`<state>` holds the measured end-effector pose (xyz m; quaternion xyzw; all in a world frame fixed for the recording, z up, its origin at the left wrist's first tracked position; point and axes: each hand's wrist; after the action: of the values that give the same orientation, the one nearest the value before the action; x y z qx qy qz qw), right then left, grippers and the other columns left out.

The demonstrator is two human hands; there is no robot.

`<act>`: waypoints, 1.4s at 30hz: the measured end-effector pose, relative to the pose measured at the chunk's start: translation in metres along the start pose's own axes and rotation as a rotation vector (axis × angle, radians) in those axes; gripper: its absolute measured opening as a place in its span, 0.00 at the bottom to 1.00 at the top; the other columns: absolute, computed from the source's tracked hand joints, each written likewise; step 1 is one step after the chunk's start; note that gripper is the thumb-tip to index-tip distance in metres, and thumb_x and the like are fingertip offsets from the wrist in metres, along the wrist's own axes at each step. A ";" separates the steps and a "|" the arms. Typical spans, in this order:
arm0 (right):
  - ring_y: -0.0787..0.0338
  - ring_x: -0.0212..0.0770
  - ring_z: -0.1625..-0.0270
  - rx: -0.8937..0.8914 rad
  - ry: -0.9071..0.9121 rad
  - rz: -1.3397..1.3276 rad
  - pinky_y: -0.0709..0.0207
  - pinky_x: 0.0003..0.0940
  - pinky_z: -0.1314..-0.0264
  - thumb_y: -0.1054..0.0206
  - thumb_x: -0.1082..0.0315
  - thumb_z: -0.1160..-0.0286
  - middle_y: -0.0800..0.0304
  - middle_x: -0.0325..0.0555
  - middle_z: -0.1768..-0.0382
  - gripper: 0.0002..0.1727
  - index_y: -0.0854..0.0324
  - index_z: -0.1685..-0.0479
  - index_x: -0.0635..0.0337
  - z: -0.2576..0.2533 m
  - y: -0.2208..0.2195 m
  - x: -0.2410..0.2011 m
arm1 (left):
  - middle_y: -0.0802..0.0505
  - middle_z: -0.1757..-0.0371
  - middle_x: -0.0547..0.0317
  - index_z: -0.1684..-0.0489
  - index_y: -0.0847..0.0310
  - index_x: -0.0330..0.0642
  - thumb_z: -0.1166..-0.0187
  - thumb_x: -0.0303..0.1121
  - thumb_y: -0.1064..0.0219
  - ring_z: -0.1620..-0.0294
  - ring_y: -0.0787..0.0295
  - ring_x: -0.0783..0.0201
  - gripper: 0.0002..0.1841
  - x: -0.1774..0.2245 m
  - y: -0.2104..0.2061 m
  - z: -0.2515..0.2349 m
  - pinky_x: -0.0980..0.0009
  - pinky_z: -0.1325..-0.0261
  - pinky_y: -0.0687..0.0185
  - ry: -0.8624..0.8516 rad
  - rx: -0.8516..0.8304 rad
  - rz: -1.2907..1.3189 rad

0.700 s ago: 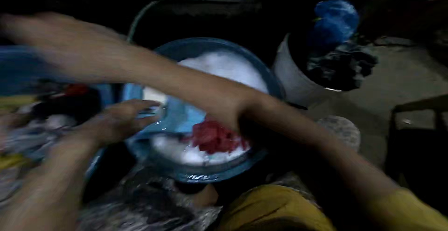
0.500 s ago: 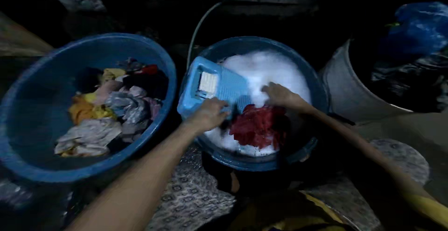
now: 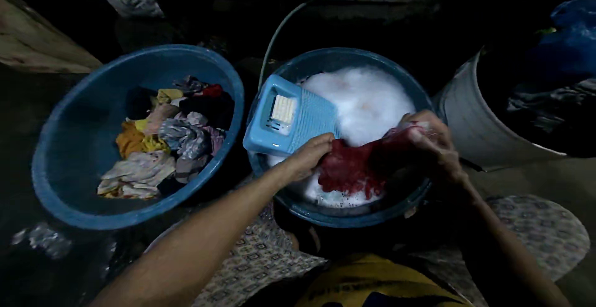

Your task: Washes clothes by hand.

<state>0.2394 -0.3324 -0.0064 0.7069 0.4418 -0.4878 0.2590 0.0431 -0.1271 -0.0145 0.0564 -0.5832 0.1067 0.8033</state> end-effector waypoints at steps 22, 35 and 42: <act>0.41 0.73 0.11 -0.262 -0.856 1.439 0.44 0.63 0.12 0.41 0.66 0.14 0.39 0.79 0.16 0.28 0.31 0.24 0.80 -0.019 0.008 0.180 | 0.09 0.45 0.40 0.42 0.11 0.41 0.11 0.37 0.40 0.33 0.19 0.35 0.14 -0.005 0.101 -0.003 0.37 0.29 0.29 0.227 0.249 -1.124; 0.44 0.71 0.09 -0.244 -0.653 1.184 0.53 0.69 0.09 0.30 0.53 0.21 0.42 0.73 0.12 0.42 0.37 0.15 0.73 -0.073 0.013 0.219 | 0.06 0.50 0.46 0.37 0.13 0.45 0.19 0.37 0.30 0.39 0.16 0.38 0.15 -0.008 0.095 -0.004 0.36 0.33 0.25 0.228 0.298 -1.127; 0.16 0.52 0.30 0.212 -0.833 0.853 0.24 0.43 0.26 0.34 0.63 0.15 0.16 0.63 0.32 0.24 0.24 0.26 0.69 -0.032 -0.033 0.172 | 0.18 0.31 0.37 0.20 0.23 0.50 0.19 0.39 0.30 0.25 0.30 0.33 0.26 -0.006 0.092 -0.014 0.35 0.27 0.33 0.225 0.306 -1.215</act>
<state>0.2478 -0.2271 -0.1501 0.5932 -0.0700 -0.6182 0.5110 0.0321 -0.0354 -0.0278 0.4799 -0.3374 -0.2807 0.7596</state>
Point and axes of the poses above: each hand's wrist, its own z-axis away from the middle knuckle, its own y-axis out of the back of the hand, x = y × z
